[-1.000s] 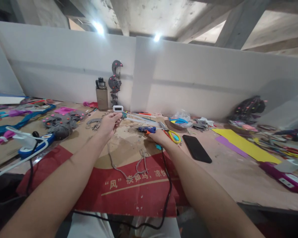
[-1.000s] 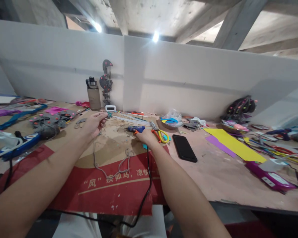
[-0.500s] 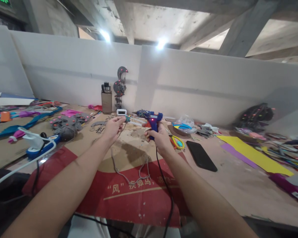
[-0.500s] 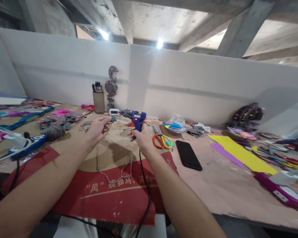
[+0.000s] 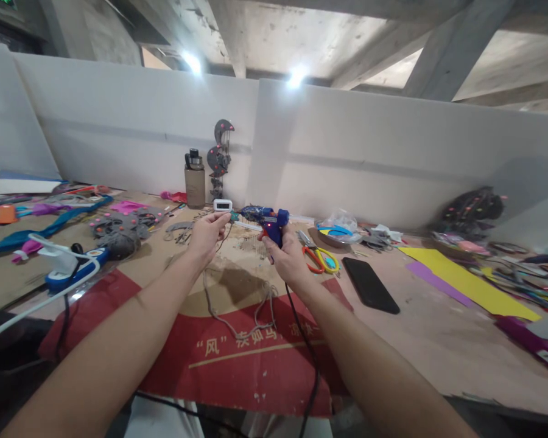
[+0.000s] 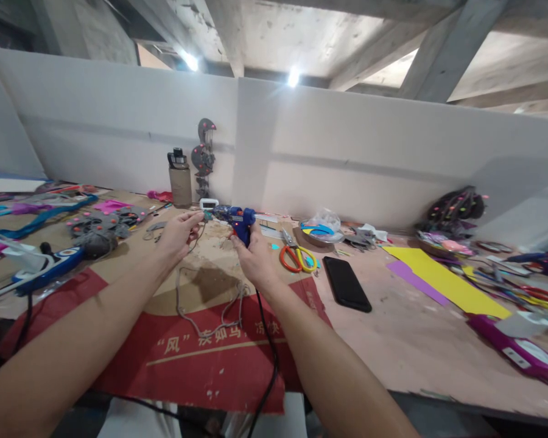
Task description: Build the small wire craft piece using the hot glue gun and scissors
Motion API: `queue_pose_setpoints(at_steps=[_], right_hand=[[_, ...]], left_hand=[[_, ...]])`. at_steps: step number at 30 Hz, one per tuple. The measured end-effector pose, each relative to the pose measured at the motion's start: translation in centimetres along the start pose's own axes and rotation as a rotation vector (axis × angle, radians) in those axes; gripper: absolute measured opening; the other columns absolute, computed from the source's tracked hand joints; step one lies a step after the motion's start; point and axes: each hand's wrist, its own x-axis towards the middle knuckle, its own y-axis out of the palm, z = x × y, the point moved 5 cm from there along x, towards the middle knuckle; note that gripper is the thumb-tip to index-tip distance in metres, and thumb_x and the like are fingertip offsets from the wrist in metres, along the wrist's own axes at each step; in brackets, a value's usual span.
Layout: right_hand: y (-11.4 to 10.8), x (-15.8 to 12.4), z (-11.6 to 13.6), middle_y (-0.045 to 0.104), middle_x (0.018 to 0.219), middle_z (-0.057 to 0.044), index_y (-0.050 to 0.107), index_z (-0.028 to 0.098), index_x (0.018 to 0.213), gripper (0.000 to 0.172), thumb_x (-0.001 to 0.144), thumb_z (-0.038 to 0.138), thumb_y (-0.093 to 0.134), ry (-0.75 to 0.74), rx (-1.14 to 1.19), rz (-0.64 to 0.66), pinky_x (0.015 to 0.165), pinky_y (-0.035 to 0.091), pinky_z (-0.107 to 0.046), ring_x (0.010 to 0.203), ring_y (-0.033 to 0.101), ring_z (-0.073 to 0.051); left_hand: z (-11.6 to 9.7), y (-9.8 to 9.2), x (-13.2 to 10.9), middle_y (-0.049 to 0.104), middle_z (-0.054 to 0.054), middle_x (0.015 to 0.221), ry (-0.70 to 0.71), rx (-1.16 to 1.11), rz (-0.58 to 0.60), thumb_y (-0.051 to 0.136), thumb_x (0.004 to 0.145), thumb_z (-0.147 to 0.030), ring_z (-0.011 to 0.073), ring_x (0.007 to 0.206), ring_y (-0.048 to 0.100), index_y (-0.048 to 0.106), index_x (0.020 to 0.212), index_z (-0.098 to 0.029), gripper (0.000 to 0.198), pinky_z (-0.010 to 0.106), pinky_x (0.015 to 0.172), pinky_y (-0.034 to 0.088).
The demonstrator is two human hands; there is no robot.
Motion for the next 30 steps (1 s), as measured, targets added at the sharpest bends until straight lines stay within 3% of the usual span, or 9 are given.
queue_pose_setpoints(at_steps=[5,16,30], right_hand=[[0.13,-0.11,0.21,0.064,0.084,-0.005,0.053,0.022,0.113,0.033,0.082,0.034,0.053,-0.023,-0.049,-0.013,0.075,0.048,-0.038,0.084,0.058,-0.023],[0.22,-0.32,0.64,0.061,0.111,-0.01,0.049,0.019,0.12,0.039,0.083,0.03,0.051,-0.068,-0.186,-0.035,0.089,0.042,-0.038,0.098,0.056,-0.023],[0.25,-0.4,0.73,0.061,0.115,-0.012,0.043,0.019,0.131,0.048,0.085,0.029,0.05,-0.049,-0.253,-0.019,0.094,0.042,-0.041,0.106,0.056,-0.026]], left_hand=[[-0.01,0.14,-0.1,0.052,-0.003,0.059,0.009,0.003,0.002,0.08,0.052,-0.034,0.0035,0.045,0.036,0.068,0.074,-0.013,0.032,0.019,0.041,0.022],[0.02,0.36,-0.16,0.052,-0.002,0.057,0.056,0.034,0.01,0.081,0.052,-0.036,0.0039,0.046,0.036,0.068,0.072,-0.013,0.032,0.019,0.042,0.023],[-0.17,0.55,-0.38,0.051,-0.003,0.056,0.045,0.025,-0.005,0.081,0.05,-0.036,0.0043,0.046,0.035,0.068,0.072,-0.013,0.034,0.02,0.042,0.022]])
